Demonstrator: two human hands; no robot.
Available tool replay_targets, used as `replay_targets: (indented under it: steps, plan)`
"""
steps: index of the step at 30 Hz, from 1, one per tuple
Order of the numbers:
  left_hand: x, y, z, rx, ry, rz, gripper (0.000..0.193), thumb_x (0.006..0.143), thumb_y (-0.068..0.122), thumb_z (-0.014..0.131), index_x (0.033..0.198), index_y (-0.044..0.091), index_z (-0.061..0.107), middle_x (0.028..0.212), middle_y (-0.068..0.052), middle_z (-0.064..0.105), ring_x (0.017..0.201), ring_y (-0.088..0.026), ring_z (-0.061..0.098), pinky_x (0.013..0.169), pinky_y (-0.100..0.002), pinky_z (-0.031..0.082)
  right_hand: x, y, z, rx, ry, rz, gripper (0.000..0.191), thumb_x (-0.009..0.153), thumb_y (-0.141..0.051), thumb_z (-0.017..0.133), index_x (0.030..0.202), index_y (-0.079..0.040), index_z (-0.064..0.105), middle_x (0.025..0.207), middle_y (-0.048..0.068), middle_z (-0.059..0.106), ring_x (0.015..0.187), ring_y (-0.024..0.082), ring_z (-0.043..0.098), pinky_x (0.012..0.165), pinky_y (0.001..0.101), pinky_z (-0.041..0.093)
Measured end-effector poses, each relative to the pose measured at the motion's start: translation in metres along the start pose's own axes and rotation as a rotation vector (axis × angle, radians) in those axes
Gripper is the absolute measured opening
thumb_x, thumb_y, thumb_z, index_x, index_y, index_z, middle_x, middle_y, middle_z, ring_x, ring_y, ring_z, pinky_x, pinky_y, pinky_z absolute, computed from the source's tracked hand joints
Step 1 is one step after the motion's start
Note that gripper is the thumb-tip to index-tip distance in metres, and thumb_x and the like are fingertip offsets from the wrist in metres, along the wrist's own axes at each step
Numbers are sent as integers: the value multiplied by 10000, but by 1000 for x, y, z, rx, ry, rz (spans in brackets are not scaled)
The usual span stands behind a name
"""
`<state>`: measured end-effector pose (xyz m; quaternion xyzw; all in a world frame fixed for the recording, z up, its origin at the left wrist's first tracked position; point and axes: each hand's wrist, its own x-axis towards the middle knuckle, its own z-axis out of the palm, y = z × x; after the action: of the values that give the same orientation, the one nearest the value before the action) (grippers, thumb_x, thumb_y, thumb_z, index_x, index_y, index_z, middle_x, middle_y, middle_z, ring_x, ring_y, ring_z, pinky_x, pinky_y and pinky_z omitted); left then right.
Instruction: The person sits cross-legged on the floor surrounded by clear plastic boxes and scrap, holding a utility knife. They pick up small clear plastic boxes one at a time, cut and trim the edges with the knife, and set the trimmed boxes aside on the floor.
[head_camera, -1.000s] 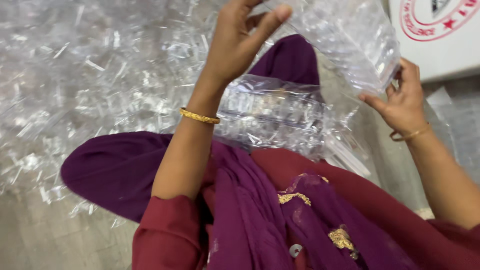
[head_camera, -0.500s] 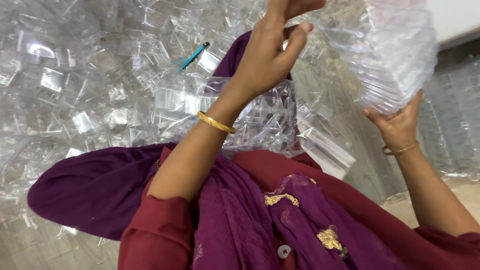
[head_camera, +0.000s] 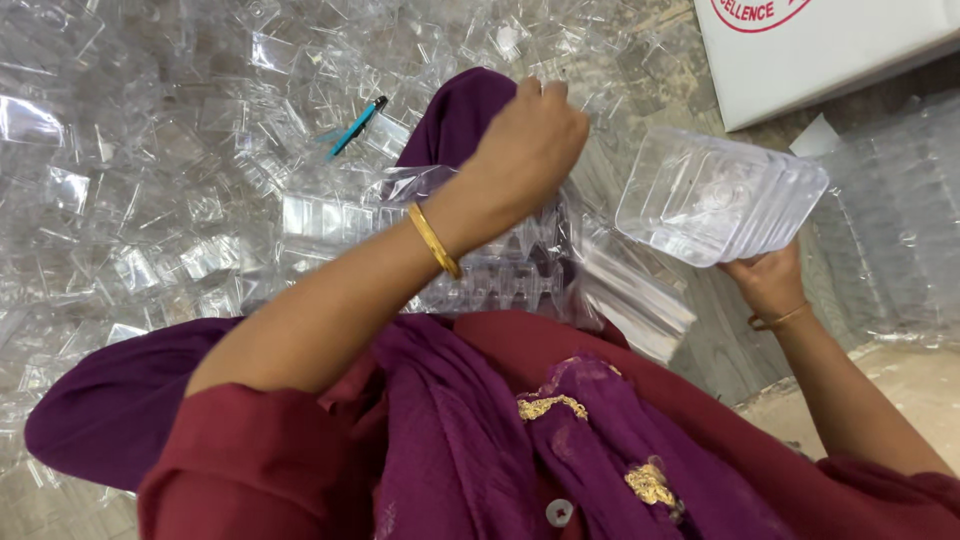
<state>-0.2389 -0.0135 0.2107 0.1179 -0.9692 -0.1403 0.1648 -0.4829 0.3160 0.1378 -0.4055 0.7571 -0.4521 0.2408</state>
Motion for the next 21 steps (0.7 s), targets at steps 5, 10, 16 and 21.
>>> replay_targets:
  steps: [5,10,16,21]
  plan:
    - [10,0,-6,1,16,24,115,726,-23,701,840,-9,708,1093,-230,585,897,-409,680,641,-460,590,-6,8,1,96,-16,12,854,843,66,774,1514,-36,256,1480,114,490,1371,240,565,1137,392,527]
    - [14,-5,17,-35,27,-105,111,867,35,710,878,-72,682,1185,-270,548,699,-381,714,569,-492,576,-13,34,-1,27,-30,25,817,818,110,784,1452,-46,293,1463,124,475,1380,245,532,1171,422,483]
    - [20,-33,29,-99,-88,43,52,706,-21,698,715,-52,657,1000,-361,602,906,-447,689,756,-467,589,-17,58,3,216,-82,139,810,825,96,743,1452,-61,256,1468,145,470,1373,246,547,1153,412,497]
    - [15,-37,23,-129,-37,-29,92,792,-24,678,726,-74,638,1060,-401,595,909,-485,675,805,-493,582,-16,54,3,186,-94,135,800,839,89,748,1443,-45,241,1480,195,480,1357,271,564,1127,412,511]
